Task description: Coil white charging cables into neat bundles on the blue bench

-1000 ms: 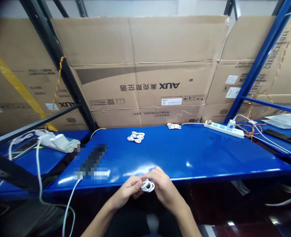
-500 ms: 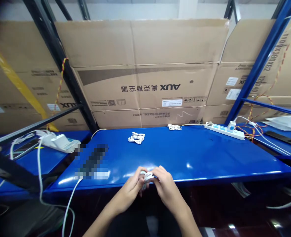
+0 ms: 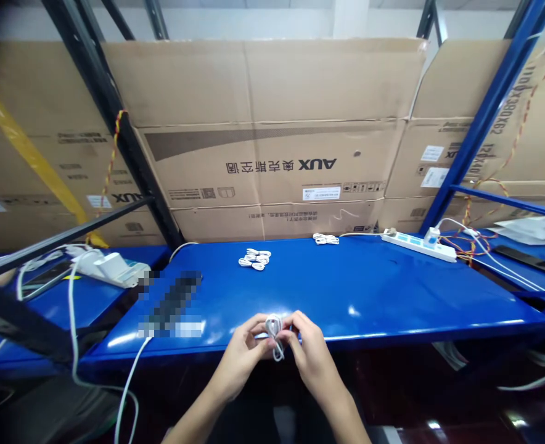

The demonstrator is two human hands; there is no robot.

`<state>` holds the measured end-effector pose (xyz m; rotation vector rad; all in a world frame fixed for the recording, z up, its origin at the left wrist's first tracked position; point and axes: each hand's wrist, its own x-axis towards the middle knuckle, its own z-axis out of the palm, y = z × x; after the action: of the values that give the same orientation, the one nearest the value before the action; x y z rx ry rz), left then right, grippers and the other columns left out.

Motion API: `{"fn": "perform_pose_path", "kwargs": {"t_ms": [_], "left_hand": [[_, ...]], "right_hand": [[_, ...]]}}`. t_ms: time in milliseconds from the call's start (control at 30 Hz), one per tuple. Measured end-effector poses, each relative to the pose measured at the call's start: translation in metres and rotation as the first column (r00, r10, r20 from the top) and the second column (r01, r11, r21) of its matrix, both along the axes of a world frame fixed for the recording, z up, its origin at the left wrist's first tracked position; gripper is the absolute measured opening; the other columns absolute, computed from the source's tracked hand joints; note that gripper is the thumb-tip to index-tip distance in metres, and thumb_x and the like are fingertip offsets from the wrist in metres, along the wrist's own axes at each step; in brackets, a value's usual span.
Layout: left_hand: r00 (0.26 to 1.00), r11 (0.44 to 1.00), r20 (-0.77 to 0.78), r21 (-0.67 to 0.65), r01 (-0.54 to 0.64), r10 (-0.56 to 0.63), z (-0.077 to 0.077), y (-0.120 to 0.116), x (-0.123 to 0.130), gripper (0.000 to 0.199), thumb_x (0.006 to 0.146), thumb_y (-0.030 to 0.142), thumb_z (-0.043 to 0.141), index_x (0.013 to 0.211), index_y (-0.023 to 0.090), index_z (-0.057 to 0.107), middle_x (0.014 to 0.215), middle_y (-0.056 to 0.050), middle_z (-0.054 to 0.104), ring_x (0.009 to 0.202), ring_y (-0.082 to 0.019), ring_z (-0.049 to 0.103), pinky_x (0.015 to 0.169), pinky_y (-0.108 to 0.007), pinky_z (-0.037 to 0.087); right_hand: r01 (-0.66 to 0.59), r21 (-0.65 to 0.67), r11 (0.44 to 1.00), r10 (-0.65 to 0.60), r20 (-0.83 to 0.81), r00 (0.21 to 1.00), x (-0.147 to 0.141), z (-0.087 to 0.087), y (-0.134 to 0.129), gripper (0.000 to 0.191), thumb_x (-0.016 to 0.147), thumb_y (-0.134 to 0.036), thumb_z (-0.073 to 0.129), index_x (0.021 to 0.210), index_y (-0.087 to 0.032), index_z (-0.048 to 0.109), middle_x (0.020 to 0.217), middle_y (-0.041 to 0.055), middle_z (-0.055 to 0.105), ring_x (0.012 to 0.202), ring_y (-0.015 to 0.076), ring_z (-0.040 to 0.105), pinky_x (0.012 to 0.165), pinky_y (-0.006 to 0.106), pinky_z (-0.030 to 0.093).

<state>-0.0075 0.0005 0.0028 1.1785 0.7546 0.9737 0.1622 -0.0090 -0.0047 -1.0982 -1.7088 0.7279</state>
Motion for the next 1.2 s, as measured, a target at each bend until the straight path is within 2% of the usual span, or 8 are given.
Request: {"fn": "perform_pose_path", "kwargs": {"t_ms": [167, 300, 433, 600, 700, 967, 1200], "left_hand": [[0.997, 0.995, 0.065, -0.083, 0.058, -0.052, 0.001, 0.0, -0.003, 0.05, 0.071, 0.037, 0.087, 0.114, 0.019, 0.07, 0.099, -0.008, 0.07, 0.083, -0.021, 0.066, 0.072, -0.031, 0.054], [0.987, 0.986, 0.105, -0.106, 0.13, -0.119, 0.006, 0.002, -0.007, 0.04, 0.068, 0.031, 0.09, 0.099, 0.014, 0.073, 0.091, -0.008, 0.069, 0.082, -0.021, 0.066, 0.074, -0.03, 0.054], [0.98, 0.977, 0.143, -0.142, 0.159, -0.139, 0.007, 0.002, -0.009, 0.034, 0.069, 0.029, 0.089, 0.093, 0.016, 0.069, 0.085, -0.003, 0.063, 0.074, -0.019, 0.067, 0.069, -0.031, 0.056], [0.985, 0.982, 0.158, -0.164, 0.098, -0.071, 0.004, 0.004, -0.009, 0.032, 0.073, 0.033, 0.087, 0.09, 0.017, 0.065, 0.088, -0.002, 0.06, 0.068, -0.014, 0.061, 0.061, -0.028, 0.056], [0.987, 0.986, 0.156, -0.156, 0.054, -0.029, 0.004, 0.005, -0.009, 0.032, 0.071, 0.033, 0.088, 0.083, 0.016, 0.064, 0.084, -0.001, 0.06, 0.067, -0.013, 0.059, 0.058, -0.024, 0.054], [0.982, 0.99, 0.167, -0.124, -0.066, 0.086, 0.003, 0.004, -0.006, 0.031, 0.069, 0.03, 0.089, 0.091, 0.018, 0.069, 0.085, -0.002, 0.066, 0.078, -0.016, 0.062, 0.069, -0.024, 0.052], [0.975, 0.991, 0.19, -0.088, -0.098, 0.113, 0.0, 0.004, -0.002, 0.035, 0.064, 0.03, 0.092, 0.09, 0.019, 0.072, 0.081, 0.0, 0.067, 0.072, -0.015, 0.063, 0.07, -0.025, 0.051]], "right_hand": [[0.014, -0.066, 0.998, -0.019, -0.066, 0.998, -0.002, -0.005, -0.002, 0.015, 0.094, -0.025, 0.055, 0.08, -0.022, 0.059, 0.079, 0.0014, 0.064, 0.074, 0.0197, 0.06, 0.068, 0.028, 0.047], [-0.001, -0.1, 0.995, -0.009, -0.097, 0.995, -0.006, -0.007, -0.004, 0.015, 0.094, -0.024, 0.055, 0.08, -0.021, 0.06, 0.075, 0.0009, 0.064, 0.07, 0.0188, 0.06, 0.064, 0.027, 0.048], [-0.024, -0.066, 0.998, 0.017, -0.092, 0.996, -0.009, -0.003, -0.007, 0.02, 0.097, -0.027, 0.052, 0.078, -0.021, 0.057, 0.075, 0.0008, 0.061, 0.07, 0.0179, 0.057, 0.065, 0.027, 0.046], [-0.034, 0.003, 0.999, 0.034, -0.073, 0.997, -0.01, 0.0, -0.008, 0.025, 0.101, -0.03, 0.046, 0.079, -0.022, 0.053, 0.079, 0.0014, 0.057, 0.072, 0.018, 0.054, 0.067, 0.027, 0.043], [-0.025, 0.015, 1.0, 0.026, -0.071, 0.997, -0.01, -0.001, -0.008, 0.023, 0.101, -0.03, 0.048, 0.08, -0.022, 0.055, 0.079, 0.0014, 0.058, 0.073, 0.0181, 0.054, 0.067, 0.027, 0.043], [-0.013, 0.021, 1.0, 0.015, -0.1, 0.995, -0.007, -0.004, -0.007, 0.018, 0.1, -0.03, 0.053, 0.086, -0.022, 0.061, 0.084, 0.0029, 0.062, 0.079, 0.019, 0.059, 0.073, 0.028, 0.047], [0.016, 0.012, 1.0, -0.014, -0.13, 0.991, -0.005, -0.007, -0.007, 0.014, 0.098, -0.03, 0.057, 0.094, -0.023, 0.068, 0.091, 0.0048, 0.067, 0.083, 0.0207, 0.064, 0.074, 0.029, 0.051]]}}
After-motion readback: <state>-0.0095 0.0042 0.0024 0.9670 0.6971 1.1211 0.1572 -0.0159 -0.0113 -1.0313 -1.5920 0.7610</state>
